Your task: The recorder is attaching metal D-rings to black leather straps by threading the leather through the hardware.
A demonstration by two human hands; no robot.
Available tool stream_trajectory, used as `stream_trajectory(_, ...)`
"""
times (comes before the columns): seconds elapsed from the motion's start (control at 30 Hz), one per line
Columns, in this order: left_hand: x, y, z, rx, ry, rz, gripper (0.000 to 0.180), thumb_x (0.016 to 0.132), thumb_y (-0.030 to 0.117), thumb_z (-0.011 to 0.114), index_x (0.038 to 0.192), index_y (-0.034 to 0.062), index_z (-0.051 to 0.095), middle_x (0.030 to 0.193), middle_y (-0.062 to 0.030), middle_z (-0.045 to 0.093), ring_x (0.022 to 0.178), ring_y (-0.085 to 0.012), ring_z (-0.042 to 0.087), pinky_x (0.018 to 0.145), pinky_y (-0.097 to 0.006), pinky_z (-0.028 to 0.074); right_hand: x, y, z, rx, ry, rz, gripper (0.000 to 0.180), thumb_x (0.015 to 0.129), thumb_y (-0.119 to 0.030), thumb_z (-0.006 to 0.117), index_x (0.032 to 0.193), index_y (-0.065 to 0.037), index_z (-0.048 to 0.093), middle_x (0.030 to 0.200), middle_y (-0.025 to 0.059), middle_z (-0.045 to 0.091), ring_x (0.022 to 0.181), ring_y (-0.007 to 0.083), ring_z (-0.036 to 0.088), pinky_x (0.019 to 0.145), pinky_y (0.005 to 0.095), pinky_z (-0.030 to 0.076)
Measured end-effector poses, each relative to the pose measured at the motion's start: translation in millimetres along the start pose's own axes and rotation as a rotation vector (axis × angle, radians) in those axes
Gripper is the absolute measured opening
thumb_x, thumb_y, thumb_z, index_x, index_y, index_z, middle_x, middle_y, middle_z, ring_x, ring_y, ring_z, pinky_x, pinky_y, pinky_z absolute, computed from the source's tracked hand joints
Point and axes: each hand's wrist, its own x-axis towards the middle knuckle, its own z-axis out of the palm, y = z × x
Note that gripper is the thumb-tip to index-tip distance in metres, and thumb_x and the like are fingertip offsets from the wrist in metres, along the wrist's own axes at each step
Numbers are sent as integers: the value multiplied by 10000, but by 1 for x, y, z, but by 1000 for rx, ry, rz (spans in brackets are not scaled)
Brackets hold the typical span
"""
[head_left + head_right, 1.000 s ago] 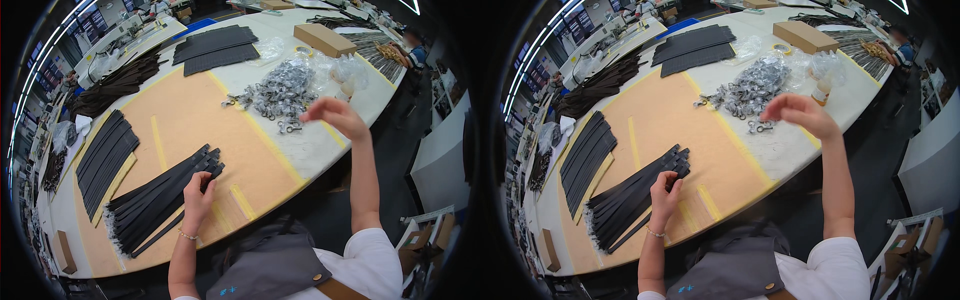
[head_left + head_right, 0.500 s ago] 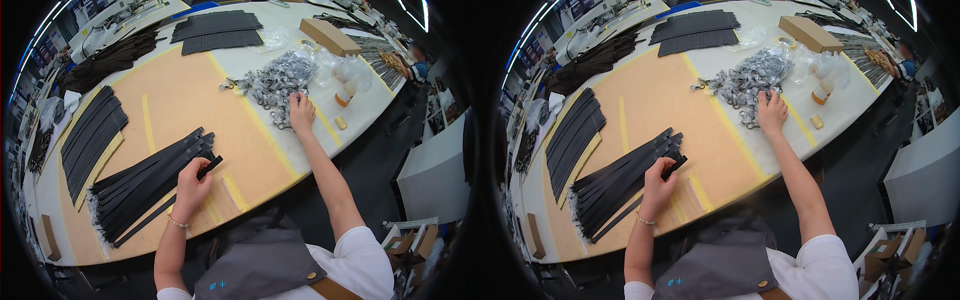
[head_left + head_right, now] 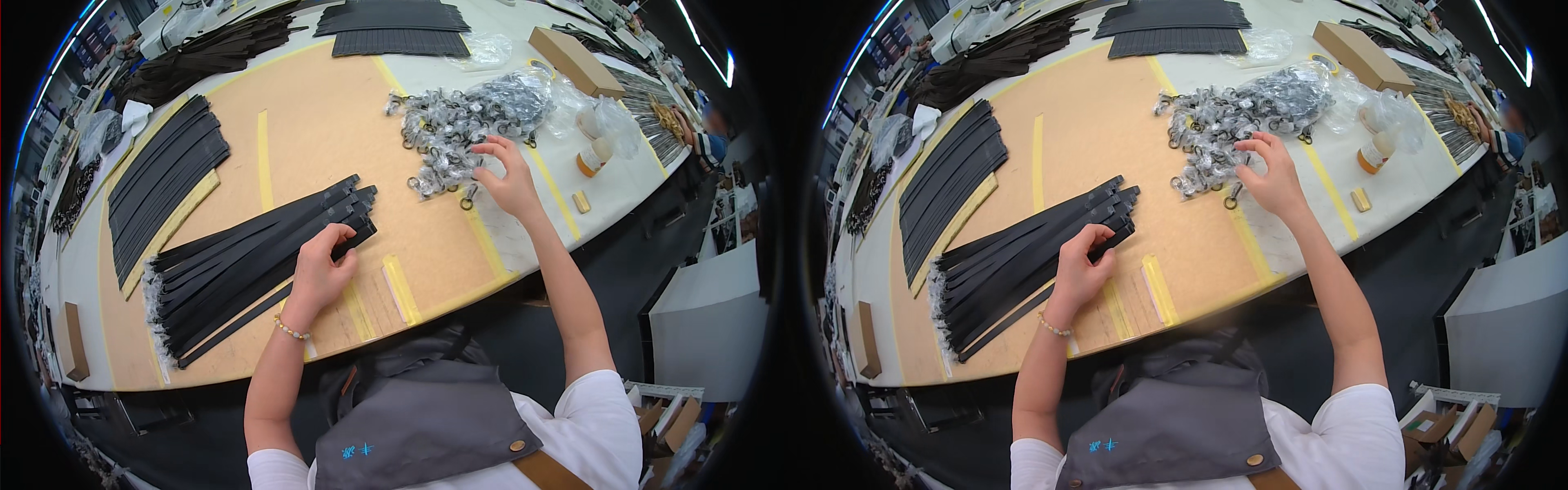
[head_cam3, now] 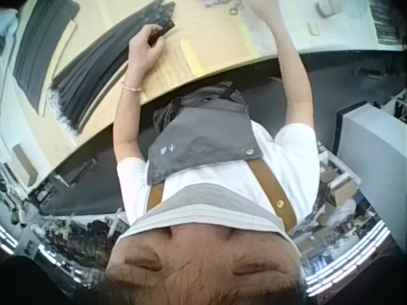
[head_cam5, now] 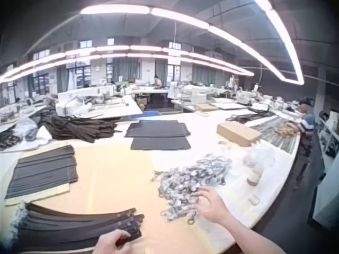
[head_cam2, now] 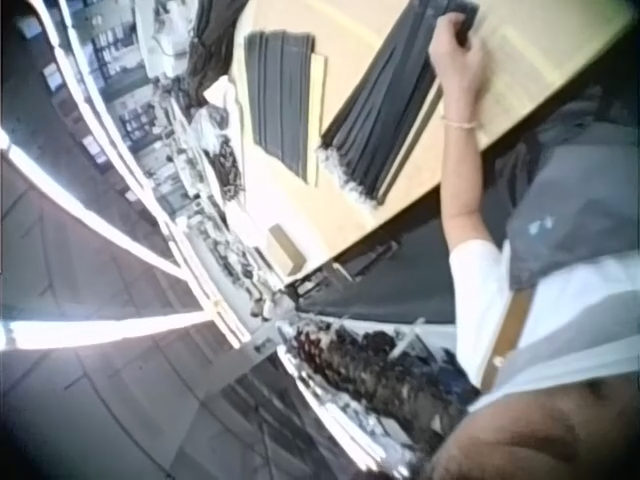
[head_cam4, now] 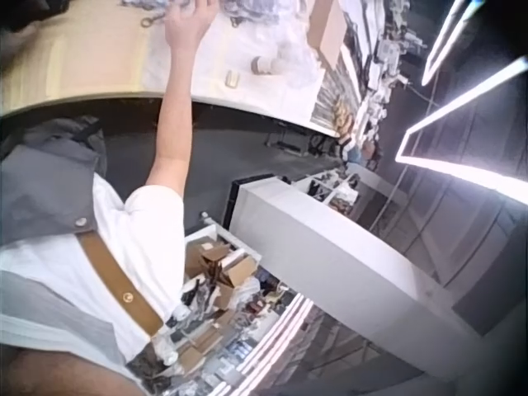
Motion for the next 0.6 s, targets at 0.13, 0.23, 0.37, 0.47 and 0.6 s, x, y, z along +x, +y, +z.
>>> stream_trajectory(0.13,0,0,2,-56,-6,25,228,824,49,703,1042,4,649,902,-126,691,833,-225,690,686,-317,545,-19,-1,-21,-156,-319,-268,253,850,-45,697,1090,-111,741,1190,102,695,1249,303,566,1056,415,466)
stream_trajectory(0.23,-1,4,3,-80,-29,-1,218,839,71,732,1035,8,660,870,-100,689,782,-180,669,654,-291,524,-27,-2,-15,-196,-397,-299,232,853,-43,707,1077,-94,739,1077,59,722,1164,288,599,998,394,502)
stream_trajectory(0.37,-2,8,3,-144,1,-37,202,855,96,770,1020,15,686,812,-64,686,740,-115,646,663,-263,521,-32,-34,0,-208,-521,-229,202,875,-42,727,1077,-47,735,1069,75,728,1094,262,635,918,347,533)
stream_trajectory(0.47,-2,9,2,-247,58,-24,199,855,94,781,1015,14,695,820,-45,696,760,-84,644,718,-245,536,-33,-56,35,177,-561,-95,148,919,-68,722,1059,-22,727,1035,58,735,994,195,673,843,318,551)
stream_trajectory(0.6,-2,2,-3,-348,85,-74,199,851,80,787,1012,6,698,836,-28,700,780,-73,645,767,-237,543,-21,-80,71,778,-678,149,204,991,-176,701,1128,-24,692,1010,42,738,885,112,690,778,282,555)
